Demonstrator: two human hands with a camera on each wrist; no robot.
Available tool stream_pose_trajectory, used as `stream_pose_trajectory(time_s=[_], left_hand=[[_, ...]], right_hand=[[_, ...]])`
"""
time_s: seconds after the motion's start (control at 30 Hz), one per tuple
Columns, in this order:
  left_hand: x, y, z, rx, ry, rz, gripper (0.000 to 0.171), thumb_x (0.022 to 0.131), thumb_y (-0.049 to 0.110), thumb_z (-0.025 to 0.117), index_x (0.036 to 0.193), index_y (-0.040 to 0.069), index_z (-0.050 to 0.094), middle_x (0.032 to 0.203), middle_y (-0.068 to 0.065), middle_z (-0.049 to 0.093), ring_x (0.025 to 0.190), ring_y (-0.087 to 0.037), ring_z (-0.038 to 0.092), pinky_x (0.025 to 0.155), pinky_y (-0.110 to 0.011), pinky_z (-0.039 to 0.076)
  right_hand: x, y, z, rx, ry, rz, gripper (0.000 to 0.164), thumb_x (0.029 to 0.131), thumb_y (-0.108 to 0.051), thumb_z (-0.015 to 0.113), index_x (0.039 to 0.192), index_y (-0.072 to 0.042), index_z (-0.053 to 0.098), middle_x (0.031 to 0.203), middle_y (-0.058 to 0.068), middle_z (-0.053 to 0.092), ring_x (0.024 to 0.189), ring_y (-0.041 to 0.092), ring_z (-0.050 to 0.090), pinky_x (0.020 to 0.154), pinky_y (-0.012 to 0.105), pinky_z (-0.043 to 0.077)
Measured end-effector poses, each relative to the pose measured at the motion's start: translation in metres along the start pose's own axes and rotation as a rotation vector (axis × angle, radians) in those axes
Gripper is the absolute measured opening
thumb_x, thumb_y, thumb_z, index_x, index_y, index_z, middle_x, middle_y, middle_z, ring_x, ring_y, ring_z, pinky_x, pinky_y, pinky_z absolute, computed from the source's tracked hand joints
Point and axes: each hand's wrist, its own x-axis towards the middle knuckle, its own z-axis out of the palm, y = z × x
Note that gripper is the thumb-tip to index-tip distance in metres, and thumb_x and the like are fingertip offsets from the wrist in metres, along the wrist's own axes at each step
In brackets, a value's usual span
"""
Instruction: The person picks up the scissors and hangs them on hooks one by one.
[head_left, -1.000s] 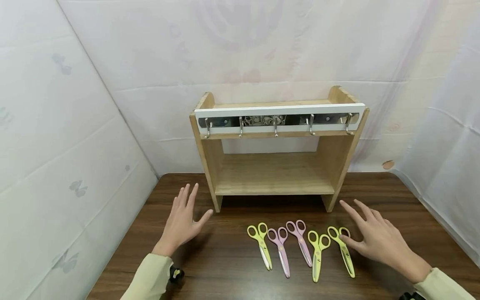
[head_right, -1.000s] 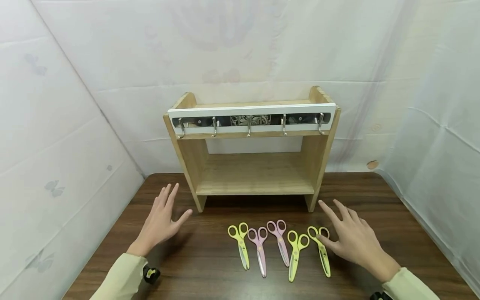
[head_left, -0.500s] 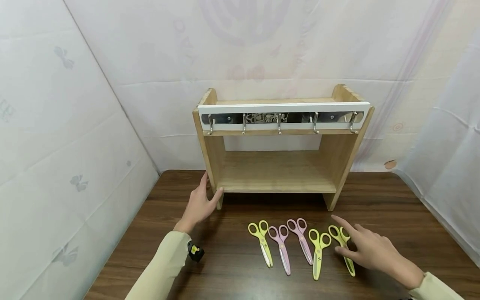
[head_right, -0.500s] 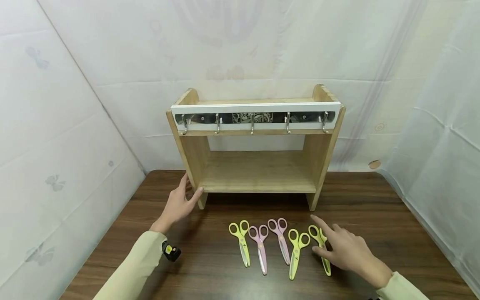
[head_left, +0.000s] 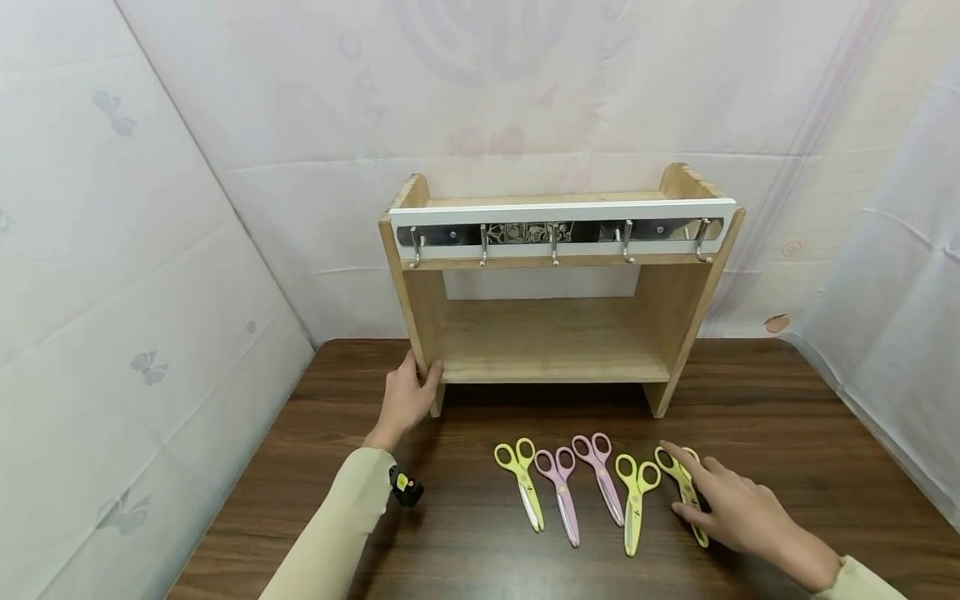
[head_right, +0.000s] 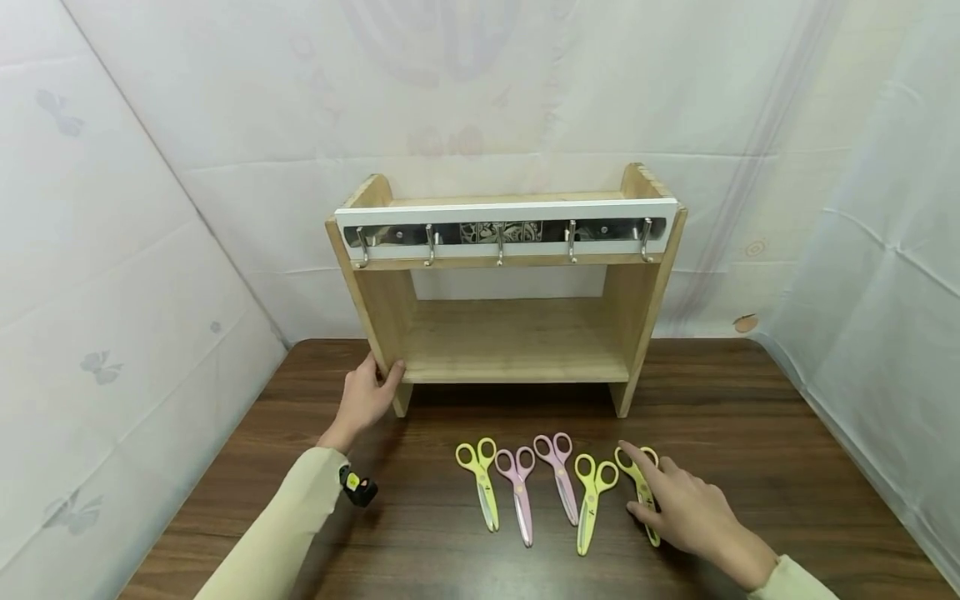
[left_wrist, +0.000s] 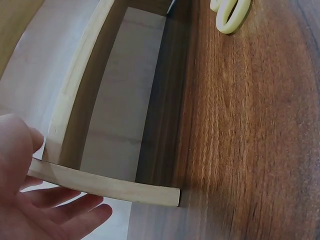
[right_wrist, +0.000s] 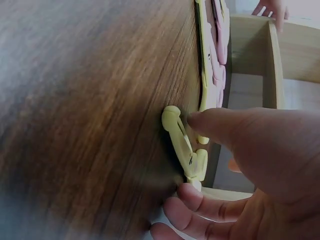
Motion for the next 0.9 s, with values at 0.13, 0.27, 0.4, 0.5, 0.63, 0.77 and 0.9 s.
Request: stream_pose_trajectory(time_s=[0.13, 0.27, 0.4, 0.5, 0.63, 0.77, 0.9], left_hand=[[0.001, -0.001, 0.001, -0.006, 0.011, -0.008, 0.046, 0.108, 0.022, 0.055, 0.144, -0.006, 0.048, 0.123, -0.031, 0.067, 0.103, -0.041, 0.071, 0.075, -0.048, 0.062], [0.000, -0.001, 0.001, 0.001, 0.016, -0.026, 0.043, 0.108, 0.021, 0.055, 0.141, -0.006, 0.051, 0.116, -0.032, 0.069, 0.095, -0.040, 0.073, 0.069, -0.046, 0.063], [0.001, -0.002, 0.002, 0.020, 0.008, -0.025, 0.040, 0.108, 0.022, 0.054, 0.138, -0.004, 0.053, 0.112, -0.029, 0.071, 0.091, -0.037, 0.074, 0.067, -0.043, 0.063], [0.001, -0.002, 0.003, 0.035, 0.006, -0.022, 0.039, 0.109, 0.023, 0.053, 0.137, -0.003, 0.054, 0.110, -0.027, 0.071, 0.089, -0.035, 0.074, 0.066, -0.042, 0.062], [0.000, -0.003, 0.004, 0.040, 0.008, -0.032, 0.039, 0.109, 0.025, 0.052, 0.137, -0.002, 0.055, 0.108, -0.025, 0.072, 0.087, -0.033, 0.074, 0.065, -0.041, 0.061], [-0.001, -0.003, 0.004, 0.035, 0.020, -0.024, 0.038, 0.109, 0.024, 0.053, 0.136, -0.002, 0.056, 0.108, -0.026, 0.072, 0.088, -0.034, 0.074, 0.065, -0.042, 0.062], [0.000, -0.005, 0.004, 0.038, 0.029, -0.012, 0.037, 0.109, 0.023, 0.054, 0.134, -0.003, 0.058, 0.109, -0.026, 0.072, 0.090, -0.035, 0.074, 0.065, -0.042, 0.062]], right_hand=[[-0.001, 0.003, -0.001, 0.005, -0.005, 0.006, 0.080, 0.088, -0.034, 0.082, 0.155, -0.026, 0.039, 0.096, 0.002, 0.060, 0.059, 0.010, 0.047, 0.043, 0.033, 0.039], [-0.003, 0.006, -0.002, 0.009, 0.001, 0.008, 0.079, 0.088, -0.030, 0.083, 0.155, -0.024, 0.040, 0.096, 0.001, 0.060, 0.061, 0.008, 0.049, 0.043, 0.031, 0.038], [-0.007, 0.012, -0.005, 0.007, -0.001, 0.034, 0.077, 0.089, -0.025, 0.082, 0.153, -0.020, 0.041, 0.091, -0.002, 0.057, 0.061, 0.009, 0.049, 0.043, 0.031, 0.038], [-0.009, 0.016, -0.007, 0.004, 0.000, 0.052, 0.074, 0.089, -0.022, 0.082, 0.151, -0.015, 0.043, 0.088, -0.002, 0.057, 0.062, 0.011, 0.052, 0.043, 0.032, 0.040], [-0.011, 0.021, -0.008, 0.006, 0.028, 0.074, 0.063, 0.086, -0.017, 0.083, 0.141, -0.011, 0.054, 0.091, -0.001, 0.062, 0.070, 0.016, 0.062, 0.044, 0.037, 0.045], [-0.012, 0.024, -0.007, 0.028, 0.041, 0.105, 0.046, 0.085, -0.013, 0.084, 0.127, -0.009, 0.067, 0.090, -0.003, 0.063, 0.072, 0.016, 0.064, 0.045, 0.038, 0.044], [-0.011, 0.025, -0.007, 0.045, 0.033, 0.122, 0.034, 0.085, -0.010, 0.083, 0.117, -0.010, 0.072, 0.085, -0.006, 0.059, 0.066, 0.012, 0.057, 0.045, 0.034, 0.041]])
